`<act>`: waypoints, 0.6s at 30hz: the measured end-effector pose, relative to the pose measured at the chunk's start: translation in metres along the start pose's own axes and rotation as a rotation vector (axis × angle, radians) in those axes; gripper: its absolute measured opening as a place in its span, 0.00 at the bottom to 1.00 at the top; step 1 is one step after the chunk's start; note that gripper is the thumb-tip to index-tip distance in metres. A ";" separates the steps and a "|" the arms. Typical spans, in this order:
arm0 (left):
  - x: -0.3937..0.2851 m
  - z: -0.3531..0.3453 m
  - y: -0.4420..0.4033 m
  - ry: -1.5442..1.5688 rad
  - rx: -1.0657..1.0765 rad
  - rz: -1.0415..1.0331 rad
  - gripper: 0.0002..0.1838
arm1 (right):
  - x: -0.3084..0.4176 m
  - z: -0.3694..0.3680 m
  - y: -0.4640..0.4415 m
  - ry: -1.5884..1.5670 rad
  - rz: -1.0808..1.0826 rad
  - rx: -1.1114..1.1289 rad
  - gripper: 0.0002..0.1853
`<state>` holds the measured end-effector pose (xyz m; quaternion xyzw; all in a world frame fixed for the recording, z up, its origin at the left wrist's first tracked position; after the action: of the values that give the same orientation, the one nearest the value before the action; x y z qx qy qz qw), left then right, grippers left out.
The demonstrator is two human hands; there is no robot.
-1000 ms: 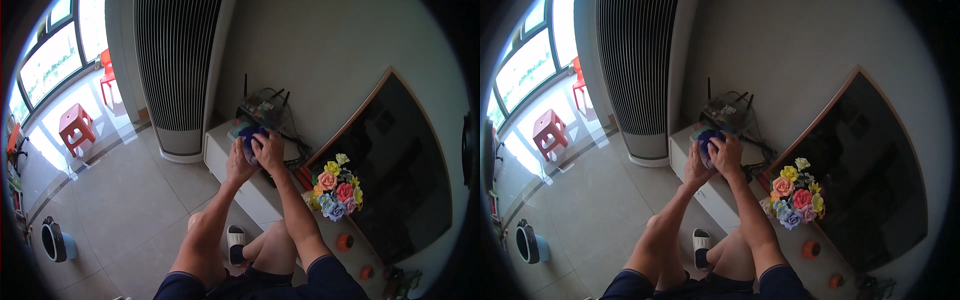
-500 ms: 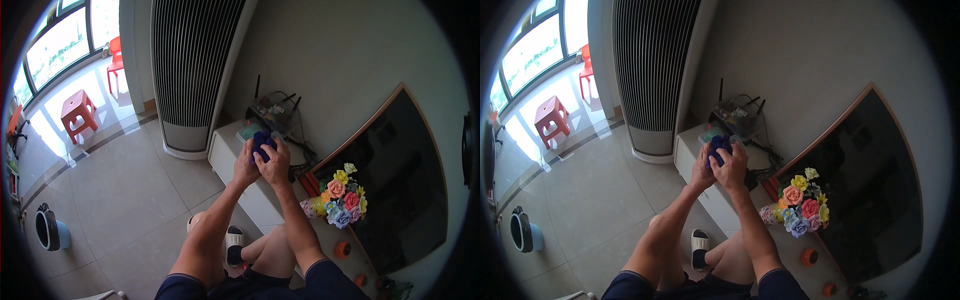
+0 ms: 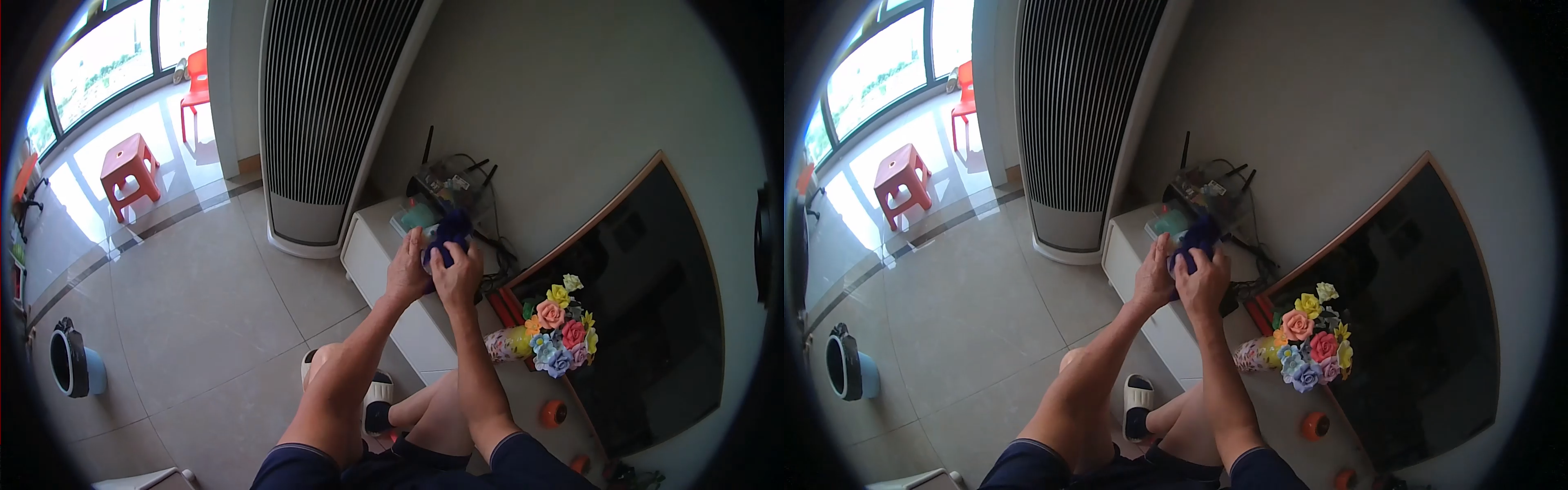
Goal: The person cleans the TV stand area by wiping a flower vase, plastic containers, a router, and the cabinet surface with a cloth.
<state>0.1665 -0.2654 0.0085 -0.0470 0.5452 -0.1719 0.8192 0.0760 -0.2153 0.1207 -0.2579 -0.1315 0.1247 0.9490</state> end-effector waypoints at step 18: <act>-0.020 0.011 0.006 -0.038 0.005 -0.033 0.59 | -0.108 -0.010 -0.018 0.096 -0.377 -0.013 0.14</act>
<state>0.1707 -0.2540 0.0287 -0.0575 0.5282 -0.1859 0.8265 -0.0188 -0.2679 0.1014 -0.2403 -0.1328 -0.0685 0.9591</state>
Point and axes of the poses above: each hand's wrist, its own y-axis away from the middle knuckle, its own z-axis out of the back of the hand, x = y × z, the point moved 9 cm from there along -y, towards the middle knuckle, and after that the axes turned 15 degrees about x, right-handed, at the moved point
